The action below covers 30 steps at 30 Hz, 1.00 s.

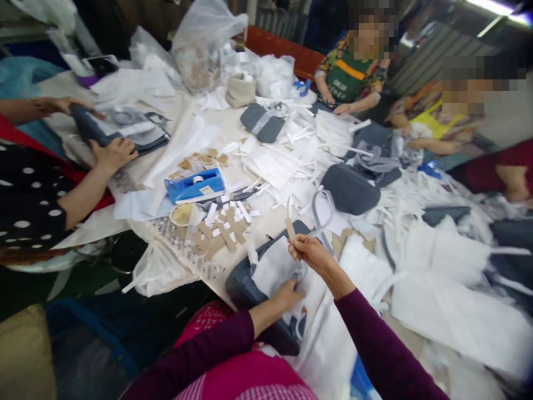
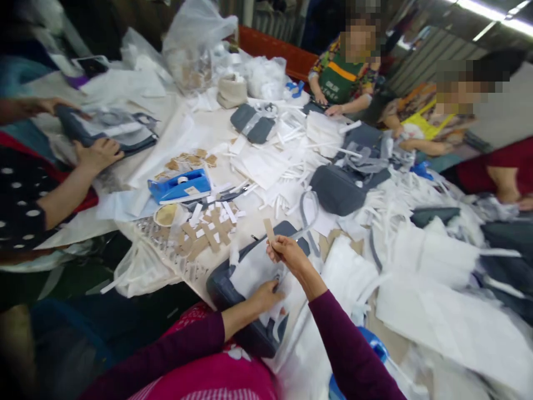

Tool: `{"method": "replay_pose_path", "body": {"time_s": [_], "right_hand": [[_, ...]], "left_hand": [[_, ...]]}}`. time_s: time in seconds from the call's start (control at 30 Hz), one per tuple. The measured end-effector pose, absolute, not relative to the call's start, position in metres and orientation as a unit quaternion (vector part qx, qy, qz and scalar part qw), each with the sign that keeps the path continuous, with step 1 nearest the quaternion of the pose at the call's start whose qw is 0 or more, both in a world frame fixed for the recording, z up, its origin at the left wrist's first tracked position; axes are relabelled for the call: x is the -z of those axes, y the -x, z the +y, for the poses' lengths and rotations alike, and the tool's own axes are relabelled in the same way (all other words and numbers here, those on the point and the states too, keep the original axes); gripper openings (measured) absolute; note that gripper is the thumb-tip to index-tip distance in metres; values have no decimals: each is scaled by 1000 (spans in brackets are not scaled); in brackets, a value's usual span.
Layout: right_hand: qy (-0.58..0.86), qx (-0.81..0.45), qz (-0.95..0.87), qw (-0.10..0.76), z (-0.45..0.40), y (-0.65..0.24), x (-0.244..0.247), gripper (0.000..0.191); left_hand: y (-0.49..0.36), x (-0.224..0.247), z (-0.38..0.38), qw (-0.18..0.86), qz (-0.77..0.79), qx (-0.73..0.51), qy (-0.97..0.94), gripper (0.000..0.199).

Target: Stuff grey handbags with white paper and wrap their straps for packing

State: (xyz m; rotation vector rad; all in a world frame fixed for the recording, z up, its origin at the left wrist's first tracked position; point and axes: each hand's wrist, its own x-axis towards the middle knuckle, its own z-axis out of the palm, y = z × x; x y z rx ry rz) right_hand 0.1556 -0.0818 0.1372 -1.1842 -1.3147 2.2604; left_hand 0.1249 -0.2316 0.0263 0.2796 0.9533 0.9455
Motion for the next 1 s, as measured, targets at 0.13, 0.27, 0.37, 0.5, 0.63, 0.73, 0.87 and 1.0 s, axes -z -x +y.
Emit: {"method": "replay_pose_path", "body": {"time_s": [0.13,0.27,0.37,0.5,0.63,0.73,0.87,1.0], "right_hand": [[536,-691,-453,172,-109,-273,-132,27],[632,-634,-419,148,-150,-336,-108,19],[658,-639,-386,103,-170,-344,-90,12],[658,-651,-365,104,-173,-331,-73,8],[658,-659,-348,106,-165,-317,-61,5],[639,-679,-342,116,-163,-310,-54,5],[610,-696,-355,135,-163,-299,-52,9],[582,-702,-383,148,-164,-283,-52,10]], "left_hand": [[-115,-42,-225,761,477,-392,-199,41],[-112,-58,-221,763,486,-369,-215,46],[-113,-64,-218,765,494,-349,-219,48],[-114,-67,-217,760,501,-353,-216,51],[-115,-69,-217,759,503,-353,-216,51],[-116,-70,-218,760,500,-353,-216,51],[-116,-69,-220,745,520,-377,-180,62],[-116,-69,-222,735,535,-392,-141,70]]}}
